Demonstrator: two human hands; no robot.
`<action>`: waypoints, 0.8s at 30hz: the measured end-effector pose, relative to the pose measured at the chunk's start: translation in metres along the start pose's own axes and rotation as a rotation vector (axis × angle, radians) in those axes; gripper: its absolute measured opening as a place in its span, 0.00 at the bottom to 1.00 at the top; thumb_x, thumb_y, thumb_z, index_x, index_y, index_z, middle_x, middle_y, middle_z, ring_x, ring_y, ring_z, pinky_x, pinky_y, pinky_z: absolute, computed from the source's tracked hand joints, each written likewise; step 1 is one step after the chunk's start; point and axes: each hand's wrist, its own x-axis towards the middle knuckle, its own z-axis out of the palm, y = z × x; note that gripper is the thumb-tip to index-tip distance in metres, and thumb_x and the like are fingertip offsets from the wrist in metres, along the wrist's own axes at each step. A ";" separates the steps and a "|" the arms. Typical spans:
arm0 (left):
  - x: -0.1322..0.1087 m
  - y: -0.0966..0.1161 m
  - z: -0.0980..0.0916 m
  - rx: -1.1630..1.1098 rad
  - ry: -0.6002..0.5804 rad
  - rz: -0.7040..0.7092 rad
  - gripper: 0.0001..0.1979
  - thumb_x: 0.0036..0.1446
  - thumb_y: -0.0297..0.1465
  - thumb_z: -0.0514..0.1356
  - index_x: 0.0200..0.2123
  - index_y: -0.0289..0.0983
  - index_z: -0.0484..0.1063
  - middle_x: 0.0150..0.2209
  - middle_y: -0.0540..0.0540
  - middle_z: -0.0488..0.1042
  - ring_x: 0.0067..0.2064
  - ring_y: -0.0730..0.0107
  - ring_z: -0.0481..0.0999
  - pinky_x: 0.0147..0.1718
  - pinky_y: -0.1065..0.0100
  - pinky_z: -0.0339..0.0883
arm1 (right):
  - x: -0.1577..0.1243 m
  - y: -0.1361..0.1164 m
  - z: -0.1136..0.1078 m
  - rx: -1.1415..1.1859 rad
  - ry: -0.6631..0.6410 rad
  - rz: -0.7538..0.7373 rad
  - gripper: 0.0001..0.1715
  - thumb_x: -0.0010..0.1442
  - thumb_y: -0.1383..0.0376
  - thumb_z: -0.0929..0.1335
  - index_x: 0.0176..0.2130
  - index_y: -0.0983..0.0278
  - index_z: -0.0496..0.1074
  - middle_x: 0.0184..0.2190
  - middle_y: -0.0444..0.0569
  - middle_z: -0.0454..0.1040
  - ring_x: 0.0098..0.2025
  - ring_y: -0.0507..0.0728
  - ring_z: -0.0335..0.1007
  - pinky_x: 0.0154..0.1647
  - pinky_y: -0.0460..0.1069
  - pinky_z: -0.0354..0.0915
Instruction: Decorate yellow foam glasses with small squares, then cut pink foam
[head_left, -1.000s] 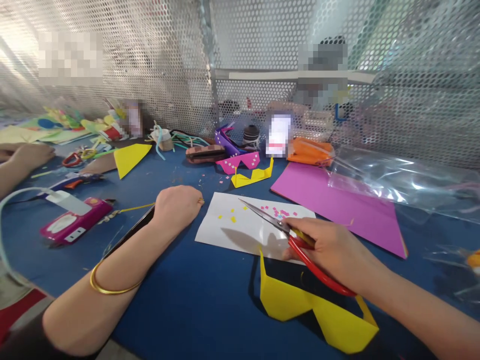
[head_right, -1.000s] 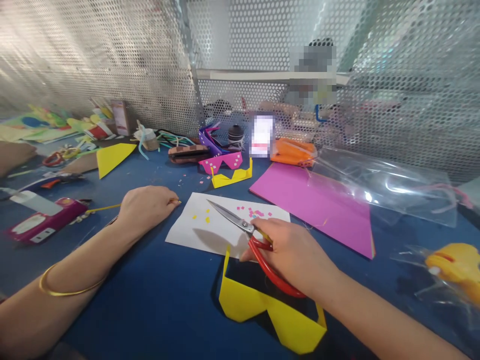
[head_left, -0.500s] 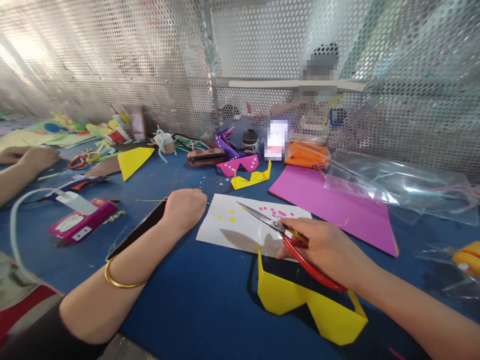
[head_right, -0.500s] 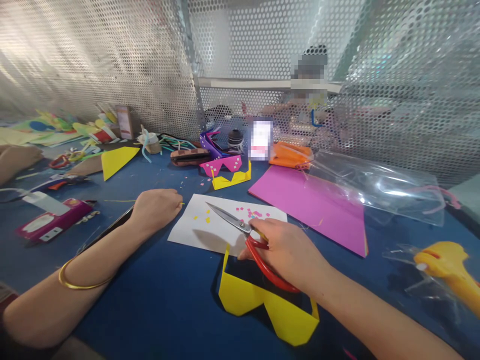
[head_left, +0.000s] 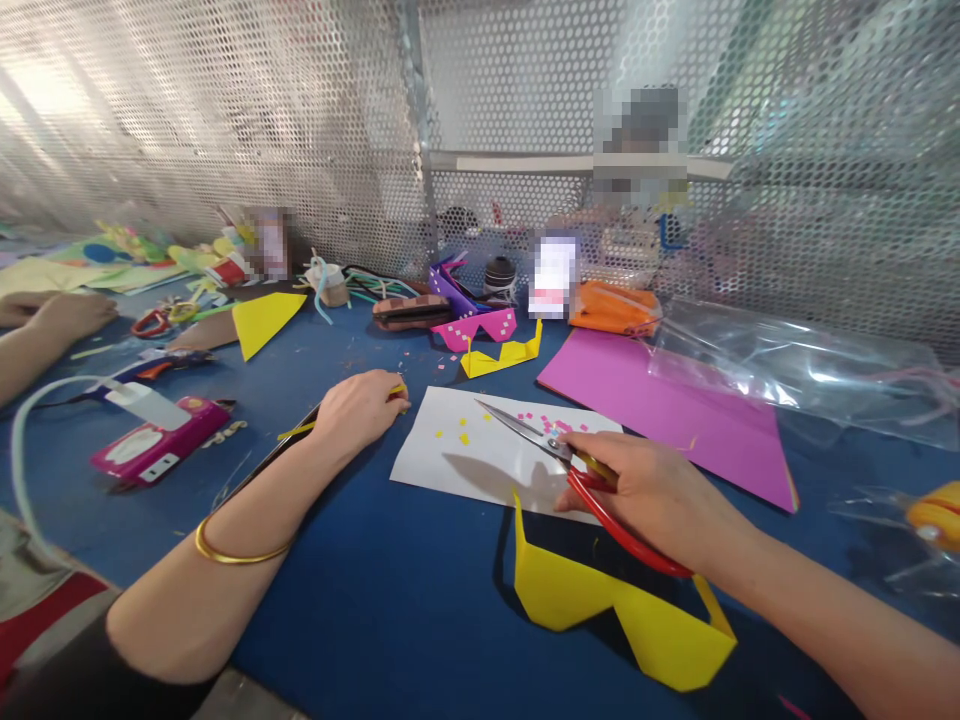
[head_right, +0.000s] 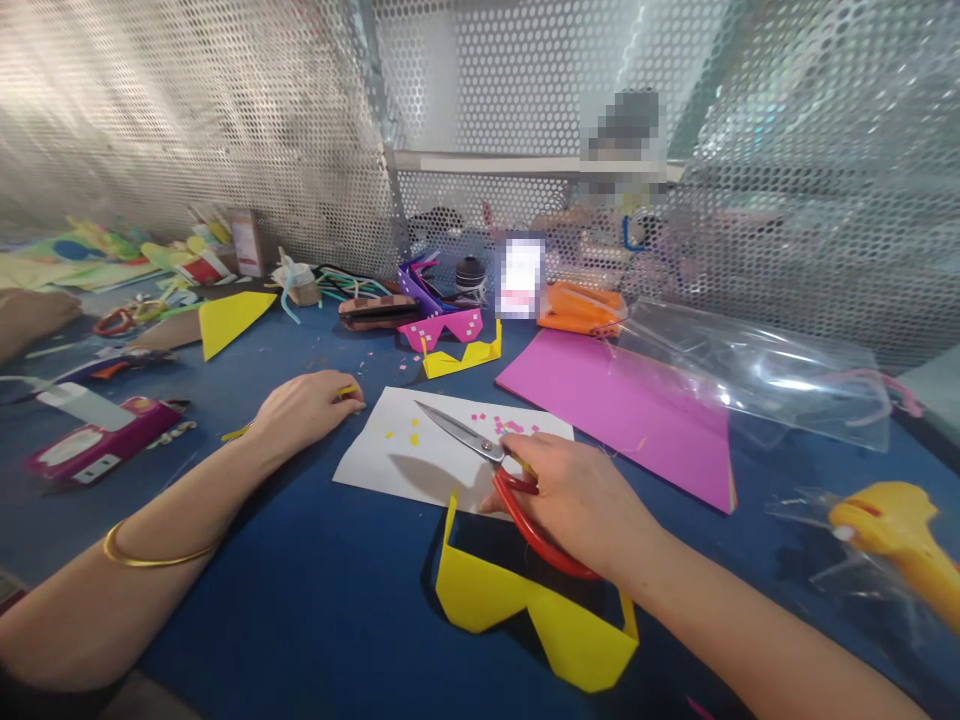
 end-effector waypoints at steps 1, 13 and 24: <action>0.000 0.000 0.001 -0.001 -0.006 0.001 0.13 0.56 0.35 0.51 0.34 0.42 0.76 0.42 0.45 0.79 0.43 0.54 0.77 0.34 0.63 0.64 | 0.000 -0.001 0.000 0.000 -0.007 0.006 0.23 0.55 0.52 0.70 0.47 0.60 0.77 0.46 0.53 0.80 0.42 0.64 0.78 0.37 0.57 0.74; 0.003 -0.008 -0.003 -0.048 -0.080 0.045 0.14 0.58 0.37 0.50 0.36 0.43 0.76 0.42 0.47 0.80 0.43 0.56 0.77 0.35 0.64 0.64 | 0.000 0.000 0.000 -0.014 -0.002 -0.003 0.21 0.56 0.52 0.70 0.45 0.60 0.77 0.45 0.53 0.80 0.40 0.64 0.78 0.33 0.55 0.73; 0.003 -0.010 -0.005 -0.077 -0.115 0.096 0.10 0.55 0.36 0.55 0.30 0.43 0.76 0.37 0.48 0.81 0.38 0.60 0.77 0.31 0.67 0.61 | -0.001 -0.001 0.000 -0.041 0.014 -0.043 0.21 0.57 0.54 0.70 0.47 0.61 0.77 0.43 0.53 0.80 0.40 0.64 0.78 0.35 0.56 0.74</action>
